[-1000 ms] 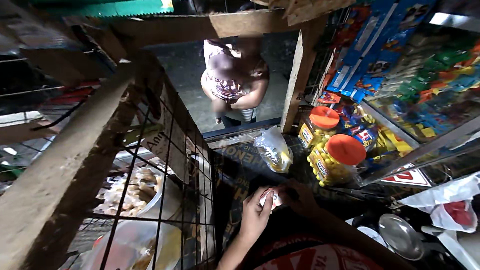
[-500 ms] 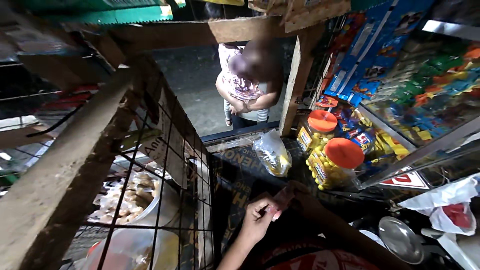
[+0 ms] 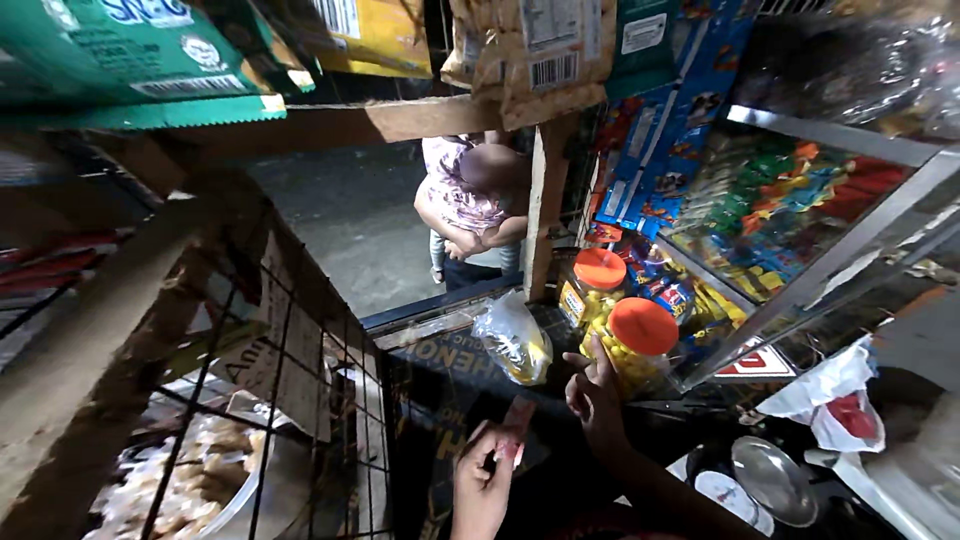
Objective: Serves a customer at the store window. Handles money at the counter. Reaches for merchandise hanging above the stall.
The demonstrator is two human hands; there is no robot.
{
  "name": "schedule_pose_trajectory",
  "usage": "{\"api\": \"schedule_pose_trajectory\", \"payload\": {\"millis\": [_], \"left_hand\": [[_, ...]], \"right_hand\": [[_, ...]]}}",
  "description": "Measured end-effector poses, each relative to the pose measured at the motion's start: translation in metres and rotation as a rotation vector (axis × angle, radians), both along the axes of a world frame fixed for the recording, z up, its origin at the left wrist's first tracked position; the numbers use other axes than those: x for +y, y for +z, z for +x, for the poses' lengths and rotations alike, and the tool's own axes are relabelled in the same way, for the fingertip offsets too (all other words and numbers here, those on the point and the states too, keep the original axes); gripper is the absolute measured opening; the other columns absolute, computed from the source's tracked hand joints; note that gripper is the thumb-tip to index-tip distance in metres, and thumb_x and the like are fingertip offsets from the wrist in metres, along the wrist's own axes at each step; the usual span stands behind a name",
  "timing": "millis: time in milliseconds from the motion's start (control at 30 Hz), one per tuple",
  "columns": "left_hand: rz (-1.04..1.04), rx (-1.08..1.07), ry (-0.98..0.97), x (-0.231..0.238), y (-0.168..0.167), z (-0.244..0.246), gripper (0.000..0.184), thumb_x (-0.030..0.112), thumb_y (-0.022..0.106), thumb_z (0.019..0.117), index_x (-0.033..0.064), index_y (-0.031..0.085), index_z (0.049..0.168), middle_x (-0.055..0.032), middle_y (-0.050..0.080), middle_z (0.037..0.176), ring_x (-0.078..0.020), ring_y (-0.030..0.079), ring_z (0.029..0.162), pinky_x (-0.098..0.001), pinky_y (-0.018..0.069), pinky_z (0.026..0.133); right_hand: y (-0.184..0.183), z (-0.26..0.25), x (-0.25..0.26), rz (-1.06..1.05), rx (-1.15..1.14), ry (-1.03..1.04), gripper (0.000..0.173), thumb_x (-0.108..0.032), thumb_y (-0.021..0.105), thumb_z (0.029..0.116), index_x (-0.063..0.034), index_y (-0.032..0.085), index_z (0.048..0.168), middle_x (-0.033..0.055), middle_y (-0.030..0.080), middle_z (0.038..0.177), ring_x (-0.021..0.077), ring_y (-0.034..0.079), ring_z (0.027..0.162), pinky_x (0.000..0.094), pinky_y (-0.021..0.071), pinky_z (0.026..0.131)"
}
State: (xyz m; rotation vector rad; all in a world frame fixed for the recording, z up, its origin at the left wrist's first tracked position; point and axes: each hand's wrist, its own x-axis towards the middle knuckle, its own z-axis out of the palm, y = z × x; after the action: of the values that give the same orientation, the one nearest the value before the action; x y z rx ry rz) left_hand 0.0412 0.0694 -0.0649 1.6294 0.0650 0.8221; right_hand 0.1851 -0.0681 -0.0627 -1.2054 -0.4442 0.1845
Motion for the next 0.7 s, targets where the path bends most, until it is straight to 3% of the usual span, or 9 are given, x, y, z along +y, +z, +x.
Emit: {"api": "schedule_pose_trajectory", "payload": {"millis": [67, 133, 200, 267, 333, 433, 600, 700], "left_hand": [[0.119, 0.009, 0.031, 0.000, 0.000, 0.000, 0.016, 0.018, 0.061, 0.0970, 0.0110, 0.069, 0.085, 0.0033, 0.067, 0.087, 0.0001, 0.064, 0.083, -0.0163, 0.0560, 0.075], [0.220, 0.006, 0.046, -0.002, 0.001, -0.001, 0.017, 0.016, 0.059, 0.0950, 0.0077, 0.070, 0.085, 0.0003, 0.068, 0.089, 0.0007, 0.065, 0.085, -0.0157, 0.0561, 0.077], [0.279, -0.010, 0.040, -0.002, 0.001, -0.002, 0.016, 0.015, 0.060, 0.0944, 0.0063, 0.071, 0.086, -0.0015, 0.071, 0.092, 0.0006, 0.066, 0.089, -0.0157, 0.0564, 0.080], [0.321, -0.024, 0.032, -0.003, 0.000, -0.002, 0.011, 0.013, 0.062, 0.0924, 0.0078, 0.070, 0.087, -0.0006, 0.071, 0.093, 0.0009, 0.066, 0.090, -0.0148, 0.0557, 0.081], [0.367, -0.015, 0.026, -0.003, 0.000, -0.003, 0.011, 0.012, 0.063, 0.0913, 0.0081, 0.073, 0.092, -0.0011, 0.072, 0.095, 0.0002, 0.066, 0.092, -0.0145, 0.0552, 0.083], [0.416, 0.028, 0.015, -0.003, 0.002, -0.005, 0.016, 0.012, 0.062, 0.0909, 0.0068, 0.076, 0.096, -0.0045, 0.072, 0.093, -0.0026, 0.067, 0.090, -0.0153, 0.0548, 0.083], [0.485, 0.075, -0.011, -0.003, -0.002, -0.006, 0.018, 0.012, 0.061, 0.0901, 0.0080, 0.077, 0.097, -0.0057, 0.072, 0.092, -0.0066, 0.068, 0.085, -0.0195, 0.0571, 0.078], [0.528, 0.059, -0.015, -0.001, -0.005, -0.004, 0.017, 0.013, 0.060, 0.0907, 0.0103, 0.076, 0.096, -0.0050, 0.070, 0.089, -0.0078, 0.068, 0.082, -0.0202, 0.0571, 0.075]], "right_hand": [[0.001, -0.001, 0.003, -0.034, 0.022, -0.035, 0.083, -0.020, 0.052, 0.0997, 0.0006, -0.003, 0.158, 0.0096, 0.061, 0.133, 0.0007, 0.055, 0.058, 0.0173, 0.0467, 0.051], [0.001, 0.001, 0.003, -0.139, 0.010, -0.128, 0.073, -0.022, 0.049, 0.1006, 0.0030, 0.011, 0.159, 0.0111, 0.058, 0.140, 0.0030, 0.061, 0.070, 0.0190, 0.0495, 0.055], [0.003, 0.004, 0.000, -0.223, -0.009, -0.207, 0.062, -0.021, 0.041, 0.1020, 0.0041, 0.028, 0.157, 0.0142, 0.057, 0.145, 0.0095, 0.065, 0.099, 0.0248, 0.0529, 0.076], [-0.001, 0.006, -0.003, -0.184, -0.036, -0.260, 0.052, -0.015, 0.037, 0.1021, 0.0107, 0.042, 0.147, 0.0180, 0.061, 0.139, 0.0144, 0.064, 0.114, 0.0286, 0.0512, 0.094], [-0.004, 0.007, -0.006, -0.140, -0.036, -0.289, 0.048, -0.011, 0.035, 0.0998, 0.0130, 0.049, 0.139, 0.0173, 0.065, 0.133, 0.0142, 0.064, 0.116, 0.0287, 0.0505, 0.097], [-0.003, 0.007, -0.011, -0.111, -0.025, -0.300, 0.045, -0.010, 0.035, 0.0990, 0.0114, 0.057, 0.132, 0.0143, 0.069, 0.127, 0.0126, 0.066, 0.111, 0.0277, 0.0529, 0.094], [-0.002, 0.005, -0.010, -0.108, -0.007, -0.315, 0.042, -0.010, 0.036, 0.0978, 0.0090, 0.060, 0.126, 0.0116, 0.069, 0.124, 0.0116, 0.066, 0.107, 0.0278, 0.0533, 0.092], [-0.004, 0.006, -0.009, -0.150, -0.029, -0.312, 0.037, -0.008, 0.038, 0.0950, 0.0068, 0.064, 0.117, 0.0106, 0.071, 0.120, 0.0113, 0.067, 0.106, 0.0276, 0.0532, 0.091]]}}
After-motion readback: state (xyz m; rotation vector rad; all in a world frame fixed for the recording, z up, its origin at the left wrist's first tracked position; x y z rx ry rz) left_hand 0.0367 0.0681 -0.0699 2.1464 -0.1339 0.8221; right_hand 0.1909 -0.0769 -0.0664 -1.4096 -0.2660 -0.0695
